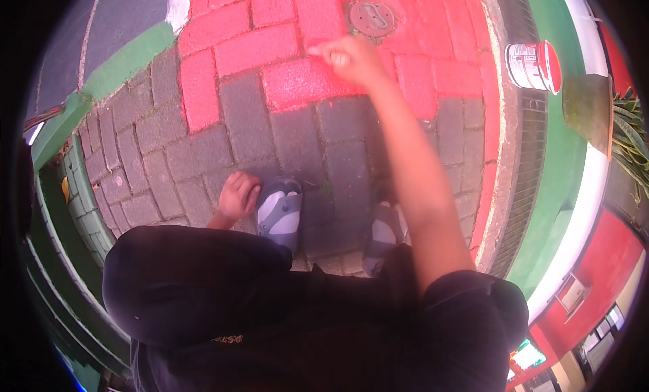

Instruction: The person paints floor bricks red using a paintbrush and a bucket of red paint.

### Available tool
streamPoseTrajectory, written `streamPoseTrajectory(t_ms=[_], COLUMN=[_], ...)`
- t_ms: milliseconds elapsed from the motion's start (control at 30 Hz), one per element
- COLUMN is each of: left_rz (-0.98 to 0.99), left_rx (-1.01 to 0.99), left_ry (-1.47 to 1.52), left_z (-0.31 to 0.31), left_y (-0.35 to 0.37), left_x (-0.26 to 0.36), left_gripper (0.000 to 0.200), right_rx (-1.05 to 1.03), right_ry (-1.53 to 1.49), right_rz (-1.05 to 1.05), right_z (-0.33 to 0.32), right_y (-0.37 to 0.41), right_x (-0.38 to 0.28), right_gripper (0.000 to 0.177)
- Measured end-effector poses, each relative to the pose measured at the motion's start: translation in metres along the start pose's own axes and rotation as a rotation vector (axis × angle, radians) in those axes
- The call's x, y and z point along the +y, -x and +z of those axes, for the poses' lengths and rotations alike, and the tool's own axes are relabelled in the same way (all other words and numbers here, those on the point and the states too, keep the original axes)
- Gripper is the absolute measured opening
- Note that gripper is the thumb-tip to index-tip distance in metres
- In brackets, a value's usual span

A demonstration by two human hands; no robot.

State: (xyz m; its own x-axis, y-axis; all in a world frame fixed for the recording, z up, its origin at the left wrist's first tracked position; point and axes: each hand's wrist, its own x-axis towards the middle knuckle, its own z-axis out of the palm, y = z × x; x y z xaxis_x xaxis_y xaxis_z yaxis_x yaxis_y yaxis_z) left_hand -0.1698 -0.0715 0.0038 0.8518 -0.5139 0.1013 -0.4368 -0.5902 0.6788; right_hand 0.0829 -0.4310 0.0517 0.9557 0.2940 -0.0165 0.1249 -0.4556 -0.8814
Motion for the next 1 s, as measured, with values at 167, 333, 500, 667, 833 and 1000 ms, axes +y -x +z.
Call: streamPoseTrajectory(t_ms=[167, 333, 500, 667, 833, 1000], left_rz=[0.009, 0.015, -0.005, 0.004, 0.008, -0.003], left_rx=[0.021, 0.007, -0.02, -0.011, -0.006, -0.015], left_ry=[0.004, -0.007, 0.003, -0.028, -0.041, -0.02], left_z=[0.0, 0.001, 0.001, 0.002, 0.003, 0.001], left_y=[-0.001, -0.001, 0.002, 0.002, 0.001, -0.001], left_x=[-0.001, 0.0, -0.004, -0.006, -0.006, -0.002], left_gripper=[0.011, 0.011, 0.012, 0.012, 0.013, 0.016], right_rx=[-0.303, -0.314, -0.149, -0.31, -0.492, -0.098], right_ry=[-0.038, 0.322, -0.187, 0.212, -0.057, 0.292], right_rz=[-0.035, 0.033, -0.053, -0.288, -0.083, -0.104], right_z=[-0.015, -0.039, -0.028, -0.025, -0.043, -0.023], right_y=[0.006, -0.086, -0.104, -0.032, -0.032, -0.068], right_x=[0.007, 0.024, 0.013, 0.026, 0.015, 0.014], right_gripper=[0.014, 0.022, 0.024, 0.022, 0.019, 0.013])
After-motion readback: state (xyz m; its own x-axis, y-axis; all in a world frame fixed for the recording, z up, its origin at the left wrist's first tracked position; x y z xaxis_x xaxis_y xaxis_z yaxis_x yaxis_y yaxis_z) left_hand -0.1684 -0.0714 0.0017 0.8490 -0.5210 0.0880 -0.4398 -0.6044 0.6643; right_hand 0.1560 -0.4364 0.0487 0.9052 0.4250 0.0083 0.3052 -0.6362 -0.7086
